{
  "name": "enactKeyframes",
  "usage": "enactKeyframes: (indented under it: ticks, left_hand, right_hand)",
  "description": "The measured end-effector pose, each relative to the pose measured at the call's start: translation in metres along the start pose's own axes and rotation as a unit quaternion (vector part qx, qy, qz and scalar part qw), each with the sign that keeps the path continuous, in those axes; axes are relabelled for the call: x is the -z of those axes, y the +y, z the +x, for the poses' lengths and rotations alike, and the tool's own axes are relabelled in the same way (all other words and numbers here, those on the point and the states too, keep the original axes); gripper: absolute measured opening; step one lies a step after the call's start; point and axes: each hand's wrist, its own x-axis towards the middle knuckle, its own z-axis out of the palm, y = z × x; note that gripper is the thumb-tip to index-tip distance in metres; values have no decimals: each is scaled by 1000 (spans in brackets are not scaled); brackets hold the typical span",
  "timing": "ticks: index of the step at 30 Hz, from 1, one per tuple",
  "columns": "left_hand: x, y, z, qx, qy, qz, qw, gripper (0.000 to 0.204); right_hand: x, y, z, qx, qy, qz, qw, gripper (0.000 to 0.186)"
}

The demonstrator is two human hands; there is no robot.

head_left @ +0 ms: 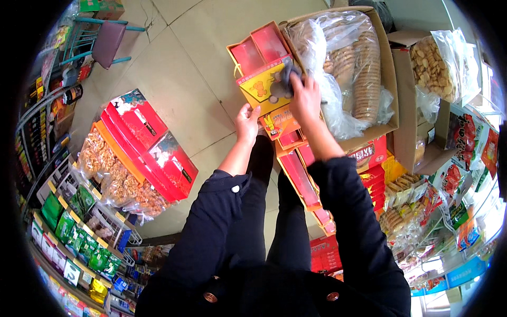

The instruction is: The person wipes various items and shelves in a small store using a blue cloth. They clean packaged bread, red gift boxes, and a small yellow box, then move to a bulk bin area to wipe containers and a wooden brush. Finally, they wipe a large bag of snacks and place it back on the shelf.

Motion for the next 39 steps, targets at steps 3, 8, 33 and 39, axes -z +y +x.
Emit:
enactKeyframes:
  ticks: [3, 8, 33, 39]
  left_hand:
    - [7, -3, 5, 11, 6, -6, 1000, 25]
    - [16, 7, -1, 30, 24, 41, 998, 36]
    - [143, 166, -296, 154, -153, -49, 975, 30]
    - [76, 317, -267, 56, -425, -42, 902, 41]
  right_hand:
    - [-5, -33, 14, -3, 7, -9, 1000, 43]
    - [0, -36, -112, 79, -151, 61, 983, 46]
    - [329, -29, -145, -183, -252, 689, 655, 45]
    - [352, -64, -80, -138, -295, 635, 701, 44]
